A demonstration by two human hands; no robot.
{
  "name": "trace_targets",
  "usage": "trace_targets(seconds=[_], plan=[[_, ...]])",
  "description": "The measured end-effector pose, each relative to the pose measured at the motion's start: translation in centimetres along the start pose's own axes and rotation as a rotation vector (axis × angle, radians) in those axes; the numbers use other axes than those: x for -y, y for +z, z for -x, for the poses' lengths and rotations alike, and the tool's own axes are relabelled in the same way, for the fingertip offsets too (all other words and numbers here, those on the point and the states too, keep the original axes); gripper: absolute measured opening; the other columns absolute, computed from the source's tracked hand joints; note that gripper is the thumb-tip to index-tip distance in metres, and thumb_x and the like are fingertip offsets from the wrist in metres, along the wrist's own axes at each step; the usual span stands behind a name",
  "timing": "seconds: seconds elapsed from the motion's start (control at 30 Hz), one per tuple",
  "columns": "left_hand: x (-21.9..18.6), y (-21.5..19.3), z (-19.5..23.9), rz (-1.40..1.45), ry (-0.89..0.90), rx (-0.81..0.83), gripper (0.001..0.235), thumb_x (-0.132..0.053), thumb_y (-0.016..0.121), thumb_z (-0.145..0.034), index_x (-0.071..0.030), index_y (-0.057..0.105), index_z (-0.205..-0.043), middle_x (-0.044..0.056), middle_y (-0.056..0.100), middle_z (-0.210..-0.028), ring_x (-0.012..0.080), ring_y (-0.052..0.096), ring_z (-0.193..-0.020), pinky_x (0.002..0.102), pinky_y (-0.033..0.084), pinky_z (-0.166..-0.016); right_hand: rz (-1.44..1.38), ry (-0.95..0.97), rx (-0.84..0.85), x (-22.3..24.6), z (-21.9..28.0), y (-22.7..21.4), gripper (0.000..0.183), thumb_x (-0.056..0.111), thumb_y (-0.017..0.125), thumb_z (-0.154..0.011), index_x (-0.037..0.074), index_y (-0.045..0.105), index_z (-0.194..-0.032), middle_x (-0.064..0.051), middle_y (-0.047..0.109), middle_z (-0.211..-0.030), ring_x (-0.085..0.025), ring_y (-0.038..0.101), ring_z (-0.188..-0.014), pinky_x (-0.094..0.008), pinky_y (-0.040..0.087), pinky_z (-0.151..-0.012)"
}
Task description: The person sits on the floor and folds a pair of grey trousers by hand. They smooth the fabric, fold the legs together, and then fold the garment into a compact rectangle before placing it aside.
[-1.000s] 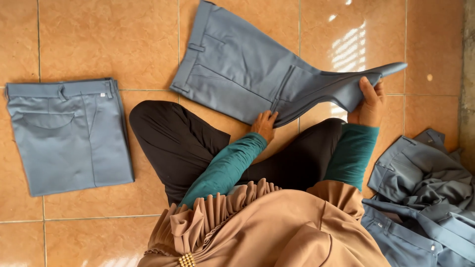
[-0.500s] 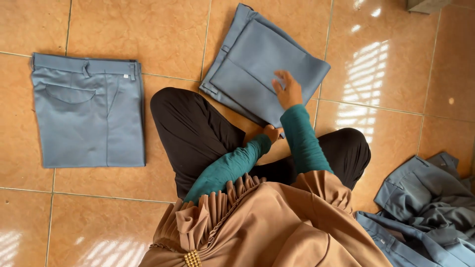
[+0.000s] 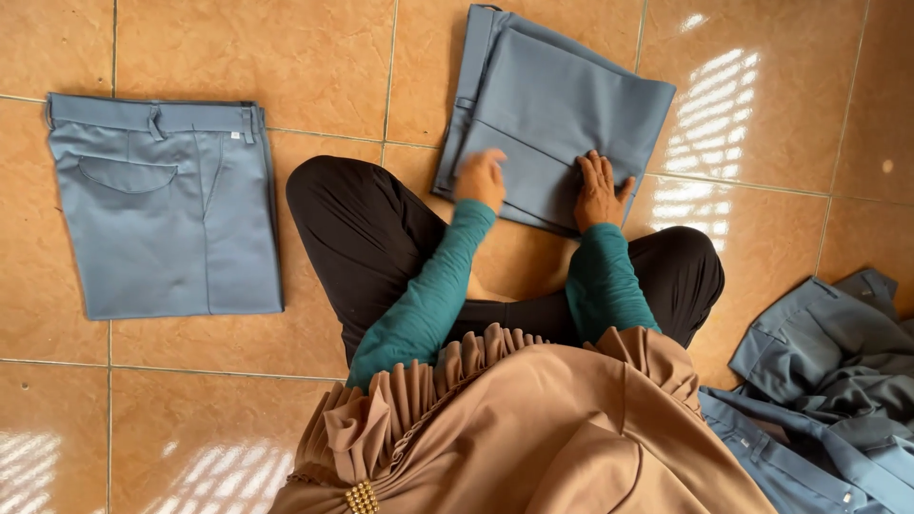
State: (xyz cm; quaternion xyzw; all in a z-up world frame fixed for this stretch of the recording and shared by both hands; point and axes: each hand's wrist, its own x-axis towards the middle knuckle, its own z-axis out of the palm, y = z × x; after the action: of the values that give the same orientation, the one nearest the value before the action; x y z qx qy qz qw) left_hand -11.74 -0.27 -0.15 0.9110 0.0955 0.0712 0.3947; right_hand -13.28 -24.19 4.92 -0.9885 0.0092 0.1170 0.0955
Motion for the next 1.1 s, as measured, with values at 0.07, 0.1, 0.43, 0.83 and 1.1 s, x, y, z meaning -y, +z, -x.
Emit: trace_targets(seconds=[0.07,0.1,0.43,0.83,1.1], plan=[[1.6,-0.5,-2.2,-0.106,-0.039,-0.051,0.025,-0.021,0.064,-0.093,-0.026,0.063,-0.118,0.0,0.066,-0.104,0.025,0.068,-0.1,0.04,0.058,-0.091,0.029,0.015,-0.016,0.3,0.8,0.0,0.063,0.008,0.041,-0.105,0.033,0.029,-0.162,0.004,0.022,-0.172,-0.02,0.014,-0.159,-0.07,-0.001,-0.124],[2.2,-0.8,-3.6,-0.209,-0.077,-0.106,0.037,-0.028,0.069,-0.093,-0.021,0.061,-0.129,0.006,0.063,-0.115,0.0285,0.065,-0.107,0.042,0.056,-0.096,0.059,0.027,-0.035,0.4,1.0,-0.1,0.064,0.007,0.041,-0.106,0.032,0.028,-0.163,0.001,0.022,-0.173,-0.022,0.012,-0.16,-0.069,-0.003,-0.124],[-0.9,-3.2,-3.5,-0.112,-0.137,-0.014,0.024,-0.046,0.061,-0.097,-0.03,0.067,-0.114,-0.002,0.074,-0.105,0.0252,0.073,-0.1,0.047,0.059,-0.087,-0.03,0.113,-0.068,-1.5,0.8,1.3,0.067,0.021,0.048,-0.107,0.033,0.019,-0.166,0.001,0.015,-0.174,-0.024,0.002,-0.16,-0.073,0.001,-0.122],[-2.7,-4.5,-2.3,-0.338,-0.021,-0.06,0.083,-0.016,0.073,-0.088,-0.019,0.03,-0.16,0.016,0.032,-0.159,0.0391,0.037,-0.148,0.054,0.042,-0.117,-0.066,0.171,-0.093,-1.2,0.2,2.4,0.072,0.017,0.053,-0.103,0.038,0.022,-0.165,0.006,0.012,-0.174,-0.02,0.0,-0.16,-0.072,0.003,-0.121],[-5.3,-0.6,-2.2,-0.608,0.223,0.476,0.057,-0.042,0.033,-0.114,-0.032,0.014,-0.168,0.004,0.004,-0.175,0.0301,0.001,-0.161,0.048,0.001,-0.131,-0.038,-0.099,-0.374,8.2,-3.5,5.0,0.057,0.04,0.056,-0.107,0.039,0.036,-0.161,0.003,0.026,-0.171,-0.023,0.014,-0.158,-0.062,0.006,-0.123]])
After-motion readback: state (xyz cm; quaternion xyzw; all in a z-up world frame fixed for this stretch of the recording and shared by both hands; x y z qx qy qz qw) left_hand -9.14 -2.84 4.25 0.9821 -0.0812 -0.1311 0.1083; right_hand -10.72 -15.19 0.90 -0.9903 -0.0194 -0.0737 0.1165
